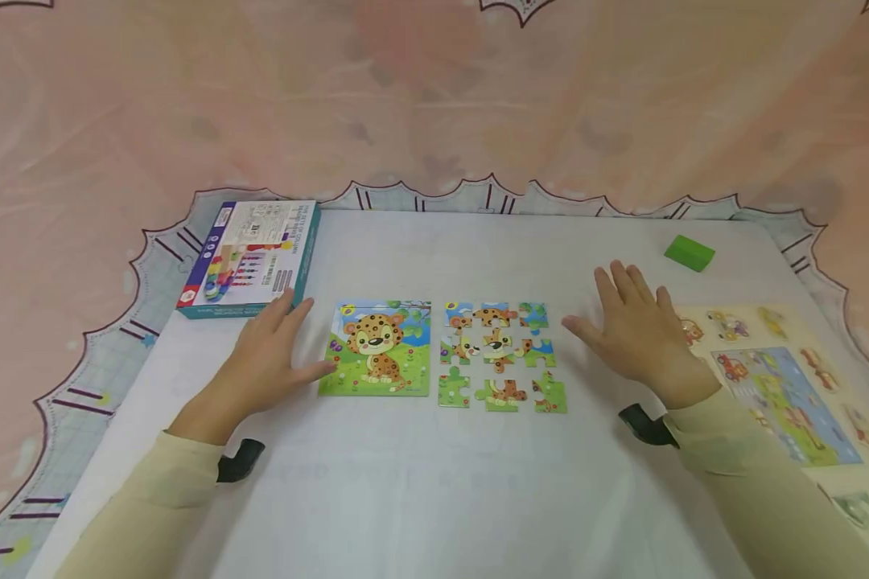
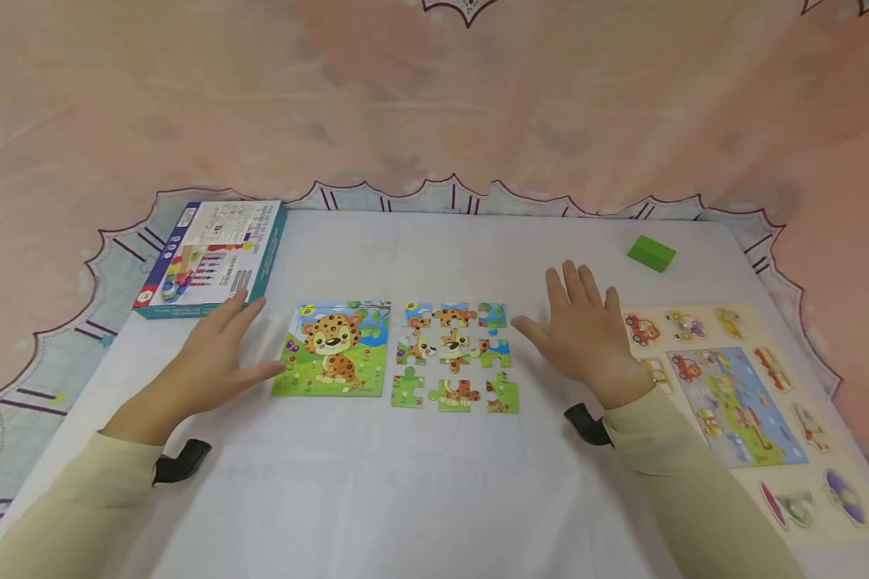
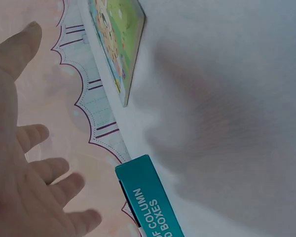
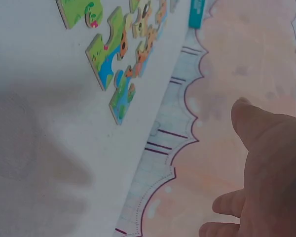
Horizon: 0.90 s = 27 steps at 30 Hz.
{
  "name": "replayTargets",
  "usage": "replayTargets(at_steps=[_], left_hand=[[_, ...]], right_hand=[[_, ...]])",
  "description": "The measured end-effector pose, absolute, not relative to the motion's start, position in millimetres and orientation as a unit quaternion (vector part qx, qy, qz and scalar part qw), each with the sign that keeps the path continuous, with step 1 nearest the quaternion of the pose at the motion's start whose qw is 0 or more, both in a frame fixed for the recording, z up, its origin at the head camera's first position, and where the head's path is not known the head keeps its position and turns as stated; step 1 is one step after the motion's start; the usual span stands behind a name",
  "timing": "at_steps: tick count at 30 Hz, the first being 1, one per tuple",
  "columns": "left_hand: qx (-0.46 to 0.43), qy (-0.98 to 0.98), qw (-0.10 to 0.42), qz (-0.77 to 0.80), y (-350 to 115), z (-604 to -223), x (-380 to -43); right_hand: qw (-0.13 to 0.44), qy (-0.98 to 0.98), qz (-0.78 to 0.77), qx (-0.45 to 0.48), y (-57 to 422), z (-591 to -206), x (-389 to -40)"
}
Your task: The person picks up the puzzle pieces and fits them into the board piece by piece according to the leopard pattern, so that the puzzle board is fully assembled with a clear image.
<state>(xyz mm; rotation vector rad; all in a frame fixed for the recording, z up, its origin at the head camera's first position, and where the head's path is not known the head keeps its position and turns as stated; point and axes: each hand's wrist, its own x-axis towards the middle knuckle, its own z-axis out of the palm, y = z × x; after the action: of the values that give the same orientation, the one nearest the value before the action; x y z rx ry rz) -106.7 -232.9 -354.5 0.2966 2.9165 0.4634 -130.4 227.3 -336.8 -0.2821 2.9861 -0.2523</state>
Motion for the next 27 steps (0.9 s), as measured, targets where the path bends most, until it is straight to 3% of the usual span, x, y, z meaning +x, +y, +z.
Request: replayTargets(at_steps=[5,20,27], left_hand=[[0.089,0.971,0.121,0.188,-234.2,-360.5,-101.9],[0.098,0.961,0.156,0.208,-240.7,-371.2,-99.1],[0.101,0.956,0.165,0.222,-241.4,-373.4,-98.6]], right_hand=[[0.065,0.99,-0.084,-0.098,224.7,-337.6,-130.3],[0.021,0.974,-0.154,-0.165,204.2,-347.2,-142.3],[0.064,0.964,-0.166,-0.197,180.8,-352.3,-156.0]])
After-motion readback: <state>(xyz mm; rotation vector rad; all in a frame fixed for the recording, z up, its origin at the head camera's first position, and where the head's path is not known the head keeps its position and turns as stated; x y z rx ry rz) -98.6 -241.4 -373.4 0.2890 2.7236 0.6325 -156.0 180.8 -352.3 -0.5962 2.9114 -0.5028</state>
